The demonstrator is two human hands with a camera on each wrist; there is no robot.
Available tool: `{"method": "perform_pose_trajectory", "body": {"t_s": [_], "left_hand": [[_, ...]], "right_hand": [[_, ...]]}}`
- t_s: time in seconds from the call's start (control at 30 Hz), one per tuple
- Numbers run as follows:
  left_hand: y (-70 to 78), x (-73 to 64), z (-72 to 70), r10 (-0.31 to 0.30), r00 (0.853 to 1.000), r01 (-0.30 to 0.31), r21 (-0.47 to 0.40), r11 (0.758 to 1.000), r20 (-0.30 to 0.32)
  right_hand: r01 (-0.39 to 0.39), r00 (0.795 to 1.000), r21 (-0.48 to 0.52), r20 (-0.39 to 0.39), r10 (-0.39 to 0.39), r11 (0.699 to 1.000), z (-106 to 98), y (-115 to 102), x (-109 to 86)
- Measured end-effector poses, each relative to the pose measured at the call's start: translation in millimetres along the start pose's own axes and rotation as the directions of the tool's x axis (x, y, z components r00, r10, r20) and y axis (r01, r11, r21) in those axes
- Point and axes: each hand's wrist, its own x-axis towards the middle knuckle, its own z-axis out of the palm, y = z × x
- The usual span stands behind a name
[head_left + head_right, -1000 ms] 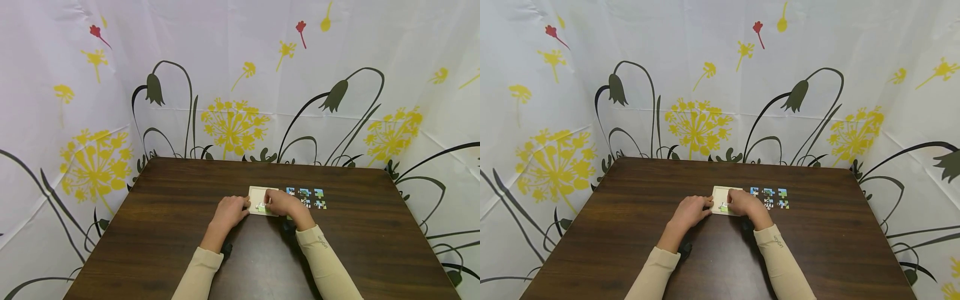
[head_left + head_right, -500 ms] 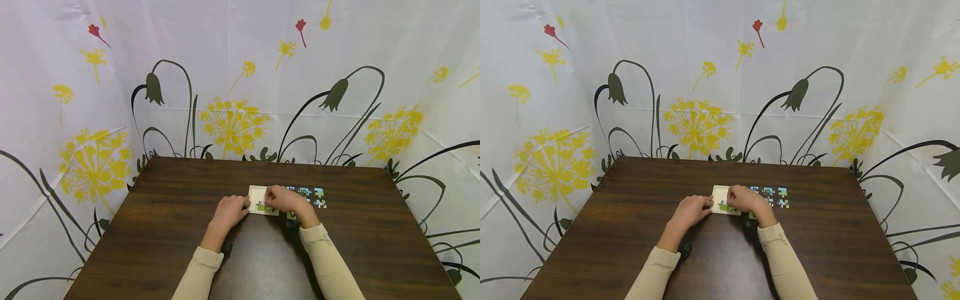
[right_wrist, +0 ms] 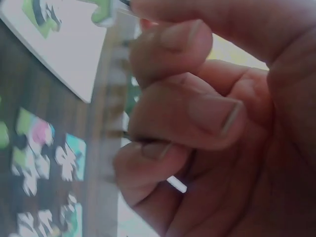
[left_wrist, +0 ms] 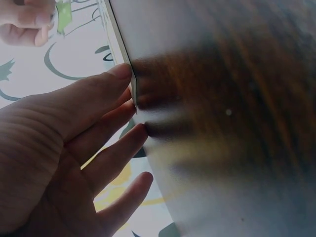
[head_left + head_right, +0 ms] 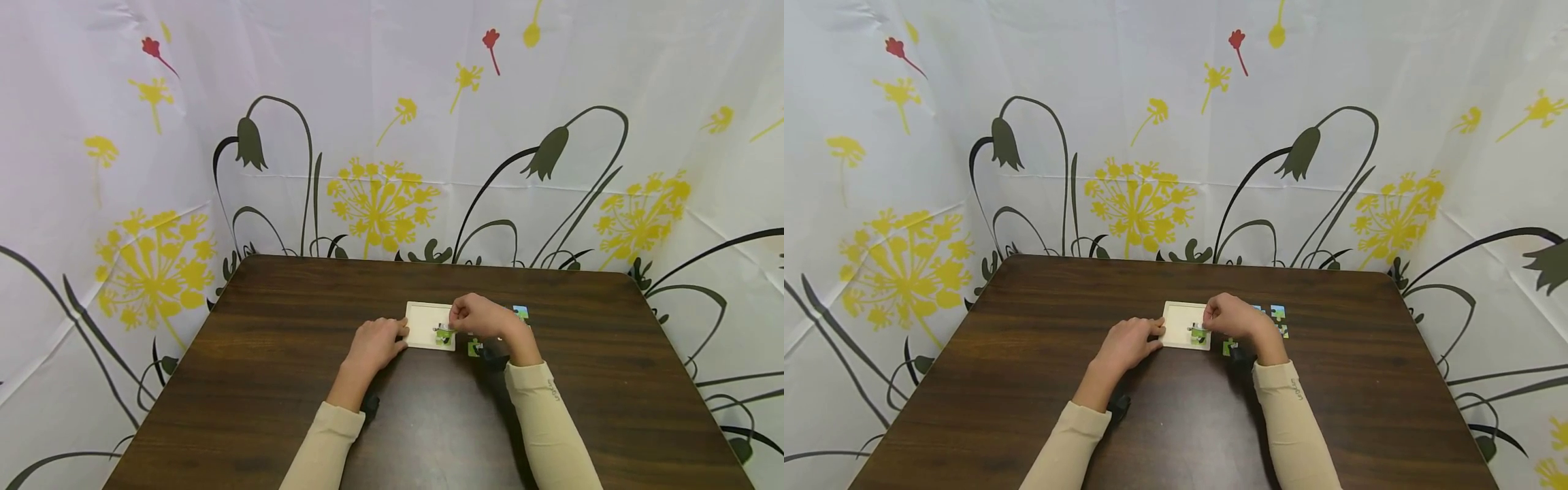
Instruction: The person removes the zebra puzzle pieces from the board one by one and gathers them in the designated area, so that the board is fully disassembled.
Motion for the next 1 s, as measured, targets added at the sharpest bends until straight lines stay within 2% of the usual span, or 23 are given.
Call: {"method": "perform_pose_trajectory", "body": {"t_s": [0.3, 0.6, 0.87, 1.0], "left_hand": [[-0.7, 1.4, 1.7, -0.015, 1.000, 0.015, 0.012, 1.000, 0.006], [-1.2, 0.0, 2.5, -0.005, 1.000, 0.005, 0.016, 1.000, -0.002], [-1.2, 0.3, 2.9, -0.006, 1.000, 0.006, 0.022, 1.000, 0.004], [-0.9, 1.0, 3.4, -0.003, 1.000, 0.003, 0.021, 1.000, 0.000]], "right_hand": [[-0.060, 0.998, 0.037, 0.031, 0.058, 0.998, -26, 14, -28.4], [-0.118, 0.993, -0.009, 0.030, 0.119, 0.993, -48, 34, -55.0], [-0.204, 0.977, -0.013, 0.068, 0.204, 0.979, -49, 46, -60.6], [-0.238, 0.970, -0.015, 0.056, 0.238, 0.971, -45, 49, -59.2]]}}
